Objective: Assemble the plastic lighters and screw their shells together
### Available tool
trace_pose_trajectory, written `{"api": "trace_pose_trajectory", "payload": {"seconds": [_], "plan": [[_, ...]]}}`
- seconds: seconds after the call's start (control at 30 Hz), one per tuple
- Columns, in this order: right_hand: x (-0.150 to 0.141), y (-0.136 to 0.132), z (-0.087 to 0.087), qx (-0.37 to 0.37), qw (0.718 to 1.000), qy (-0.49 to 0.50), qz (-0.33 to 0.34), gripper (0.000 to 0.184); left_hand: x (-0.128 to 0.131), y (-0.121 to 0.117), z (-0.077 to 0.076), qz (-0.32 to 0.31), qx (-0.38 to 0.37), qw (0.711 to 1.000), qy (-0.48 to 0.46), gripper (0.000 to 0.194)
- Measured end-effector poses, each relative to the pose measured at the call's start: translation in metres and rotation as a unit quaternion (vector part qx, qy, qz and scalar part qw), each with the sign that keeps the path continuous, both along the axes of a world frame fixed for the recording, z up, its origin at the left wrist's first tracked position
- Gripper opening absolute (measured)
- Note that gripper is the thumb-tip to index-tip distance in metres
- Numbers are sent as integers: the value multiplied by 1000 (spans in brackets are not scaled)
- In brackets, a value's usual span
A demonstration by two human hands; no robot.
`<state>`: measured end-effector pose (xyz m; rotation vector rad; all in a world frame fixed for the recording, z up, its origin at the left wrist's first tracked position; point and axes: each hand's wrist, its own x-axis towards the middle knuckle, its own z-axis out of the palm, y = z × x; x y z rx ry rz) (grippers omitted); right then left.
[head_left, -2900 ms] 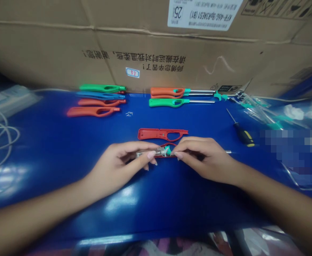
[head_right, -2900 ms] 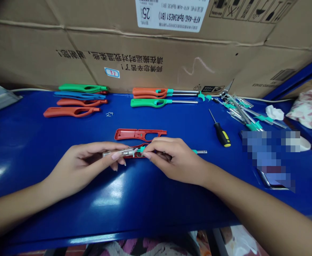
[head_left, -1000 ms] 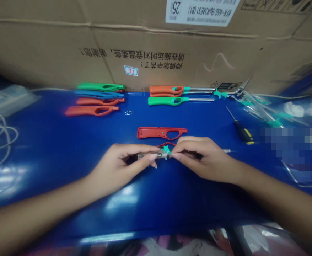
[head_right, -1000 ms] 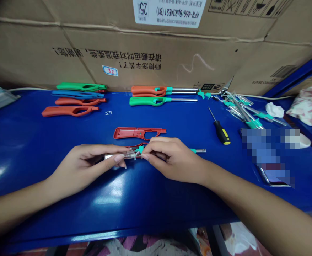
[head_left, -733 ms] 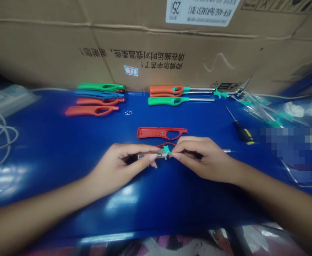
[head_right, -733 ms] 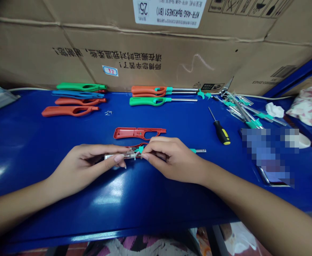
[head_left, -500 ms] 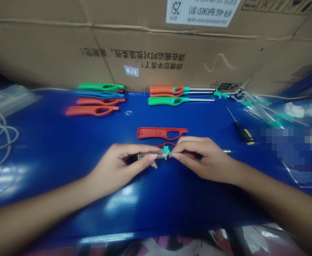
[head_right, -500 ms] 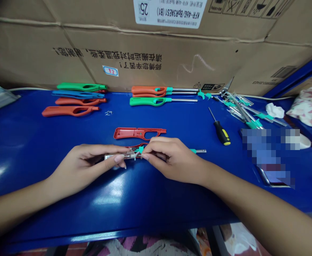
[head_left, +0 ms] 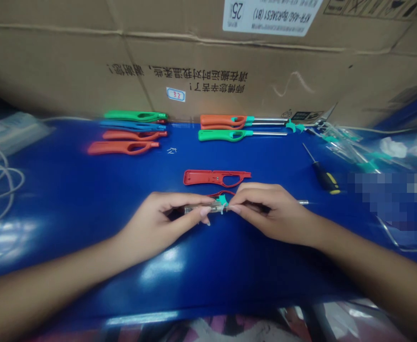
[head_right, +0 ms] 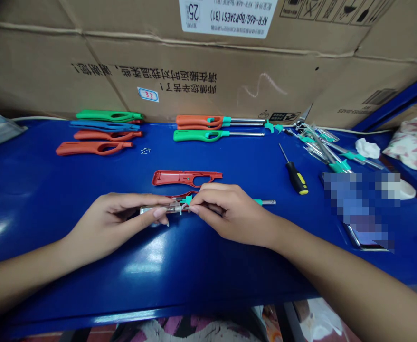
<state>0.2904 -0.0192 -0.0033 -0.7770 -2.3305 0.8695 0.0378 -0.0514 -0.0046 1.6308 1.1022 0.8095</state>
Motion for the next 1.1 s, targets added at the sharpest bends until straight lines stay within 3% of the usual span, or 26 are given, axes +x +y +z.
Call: {"api": "trace_pose_trajectory", "payload": {"seconds": [1.1], "plan": [[-7,-1,-3,-9,1000,16,-15,13,2,-1,-1,13,-18,1000,-2,21]]}}
